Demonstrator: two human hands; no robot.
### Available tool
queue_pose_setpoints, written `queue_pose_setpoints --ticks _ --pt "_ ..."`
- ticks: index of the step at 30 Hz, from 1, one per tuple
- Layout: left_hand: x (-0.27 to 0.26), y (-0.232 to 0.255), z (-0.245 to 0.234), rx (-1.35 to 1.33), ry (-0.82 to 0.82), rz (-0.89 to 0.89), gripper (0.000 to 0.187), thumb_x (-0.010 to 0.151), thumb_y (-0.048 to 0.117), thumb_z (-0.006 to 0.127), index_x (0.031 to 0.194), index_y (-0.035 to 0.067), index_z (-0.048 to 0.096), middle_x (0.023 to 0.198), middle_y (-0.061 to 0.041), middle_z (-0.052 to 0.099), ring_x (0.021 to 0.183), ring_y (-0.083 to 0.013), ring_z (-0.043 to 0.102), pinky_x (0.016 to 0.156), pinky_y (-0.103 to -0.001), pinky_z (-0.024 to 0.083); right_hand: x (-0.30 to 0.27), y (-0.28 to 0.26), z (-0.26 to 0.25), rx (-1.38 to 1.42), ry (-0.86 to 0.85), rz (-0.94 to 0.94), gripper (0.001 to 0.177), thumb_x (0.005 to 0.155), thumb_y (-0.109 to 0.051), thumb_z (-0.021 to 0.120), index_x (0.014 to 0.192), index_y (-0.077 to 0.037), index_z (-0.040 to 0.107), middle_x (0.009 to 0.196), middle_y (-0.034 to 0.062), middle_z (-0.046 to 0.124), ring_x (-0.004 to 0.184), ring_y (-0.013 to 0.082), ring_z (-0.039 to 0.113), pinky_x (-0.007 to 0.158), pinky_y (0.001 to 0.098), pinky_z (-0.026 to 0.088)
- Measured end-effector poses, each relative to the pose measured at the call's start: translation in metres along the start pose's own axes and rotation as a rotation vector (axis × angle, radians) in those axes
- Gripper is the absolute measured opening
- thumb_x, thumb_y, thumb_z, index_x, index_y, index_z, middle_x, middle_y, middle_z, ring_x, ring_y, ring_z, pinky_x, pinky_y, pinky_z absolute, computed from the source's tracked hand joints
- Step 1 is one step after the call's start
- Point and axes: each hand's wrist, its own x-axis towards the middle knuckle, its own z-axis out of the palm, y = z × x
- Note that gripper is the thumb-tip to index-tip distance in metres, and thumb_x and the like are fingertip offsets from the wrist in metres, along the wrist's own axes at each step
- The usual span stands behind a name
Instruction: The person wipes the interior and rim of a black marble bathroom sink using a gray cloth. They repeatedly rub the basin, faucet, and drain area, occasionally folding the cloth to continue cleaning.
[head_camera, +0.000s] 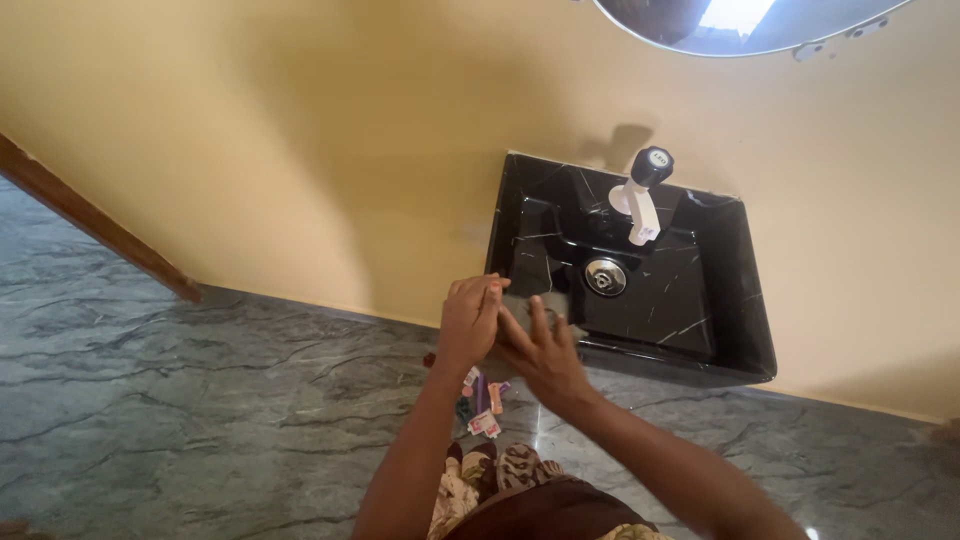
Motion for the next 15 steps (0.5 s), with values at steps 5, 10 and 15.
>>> queue_pose_setpoints --ticks 5,10,15 --pt "-0.013 -0.002 0.000 -0.072 -0.057 -0.068 0.043 0.109 0.035 0.044 0.121 0.004 0.072 0.137 -0.017 0.066 0.132 -0.0347 0.057 0.110 -0.044 0.042 -0.080 0.066 0.048 -0.209 -0.220 -0.159 0.081 0.087 -0.025 0.077 0.154 -0.046 0.038 0.171 0.0022 0.001 0.151 0.0464 0.012 0.113 0.0746 0.028" --pt "-0.018 -0.010 0.000 -0.225 -0.039 -0.144 0.049 0.105 0.042 0.048 0.125 0.003 0.070 0.141 -0.017 0.065 0.128 -0.0306 0.063 0.104 -0.040 0.049 -0.173 0.147 0.086 -0.415 0.035 -0.291 0.066 0.096 -0.045 0.054 0.157 -0.044 0.030 0.169 -0.0027 0.013 0.150 0.0351 0.017 0.113 0.0709 0.031" --pt "-0.019 -0.013 -0.005 -0.265 -0.097 -0.292 0.051 0.109 0.042 0.050 0.138 0.005 0.069 0.117 -0.027 0.066 0.115 -0.0341 0.064 0.104 -0.040 0.051 -0.185 0.156 0.091 -0.718 0.095 -0.368 0.062 0.100 -0.045 0.049 0.157 -0.047 0.026 0.171 -0.0022 0.015 0.151 0.0271 0.019 0.119 0.0577 0.029"
